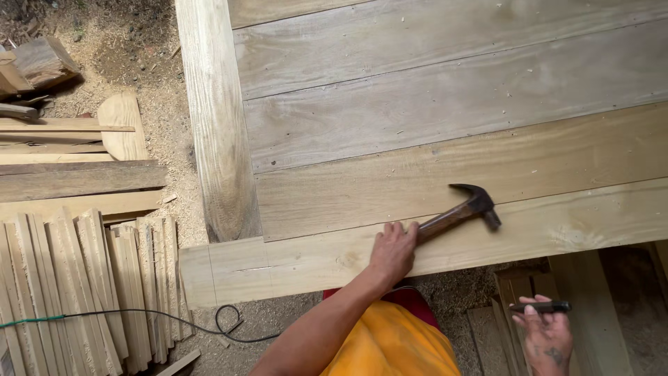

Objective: The person hammers nails into wooden planks by hand using a hammer, following marked lines and a small punch tool.

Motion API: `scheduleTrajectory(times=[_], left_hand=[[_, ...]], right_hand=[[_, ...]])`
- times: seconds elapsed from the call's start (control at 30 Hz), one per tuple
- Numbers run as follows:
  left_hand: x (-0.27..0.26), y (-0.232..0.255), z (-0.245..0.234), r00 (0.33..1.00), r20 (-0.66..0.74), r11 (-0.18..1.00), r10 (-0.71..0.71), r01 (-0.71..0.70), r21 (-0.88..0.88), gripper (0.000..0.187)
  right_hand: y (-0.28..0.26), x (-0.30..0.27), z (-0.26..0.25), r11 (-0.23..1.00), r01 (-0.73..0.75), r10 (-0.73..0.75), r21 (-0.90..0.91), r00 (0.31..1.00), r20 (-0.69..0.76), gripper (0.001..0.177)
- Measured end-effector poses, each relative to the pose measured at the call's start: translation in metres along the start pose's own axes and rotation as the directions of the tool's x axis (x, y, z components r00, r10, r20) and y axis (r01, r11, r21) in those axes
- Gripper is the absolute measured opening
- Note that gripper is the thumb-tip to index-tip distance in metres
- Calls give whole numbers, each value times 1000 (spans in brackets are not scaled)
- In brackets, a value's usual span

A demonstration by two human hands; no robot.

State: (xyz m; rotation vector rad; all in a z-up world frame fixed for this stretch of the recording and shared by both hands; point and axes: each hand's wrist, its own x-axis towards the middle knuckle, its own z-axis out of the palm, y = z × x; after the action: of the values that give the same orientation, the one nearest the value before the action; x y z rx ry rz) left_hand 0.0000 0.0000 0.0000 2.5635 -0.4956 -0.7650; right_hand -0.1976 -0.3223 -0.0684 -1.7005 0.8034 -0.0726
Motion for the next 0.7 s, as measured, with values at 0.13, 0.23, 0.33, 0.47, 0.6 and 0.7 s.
scheduleTrajectory(times=[0.13,0.23,0.33,0.47,0.6,0.7], left_hand=[[-110,-70,-16,927,97,909,-363,375,-181,42],[-154,-121,-14,924,305,637,-231,381,-671,32],[-161,-138,-10,867,475,-97,-149,465,-880,33],[-165,-161,-41,877,376,-211,-298,324,-922,18],[-222,-194,-87,817,326,96,-475,416,-904,30],[-266,-215,-101,814,156,357,-560,406,-841,27]], right_hand=[[-50,19,15,995,16,-22,103,998,59,24],[-75,7,55,976,-61,35,211,992,124,23],[-92,-5,112,929,-112,15,353,964,266,30],[-98,-32,201,883,-157,-49,443,907,419,35],[-106,-74,308,891,-182,-39,415,882,470,31],[-108,-107,386,924,-107,-79,368,886,457,30]])
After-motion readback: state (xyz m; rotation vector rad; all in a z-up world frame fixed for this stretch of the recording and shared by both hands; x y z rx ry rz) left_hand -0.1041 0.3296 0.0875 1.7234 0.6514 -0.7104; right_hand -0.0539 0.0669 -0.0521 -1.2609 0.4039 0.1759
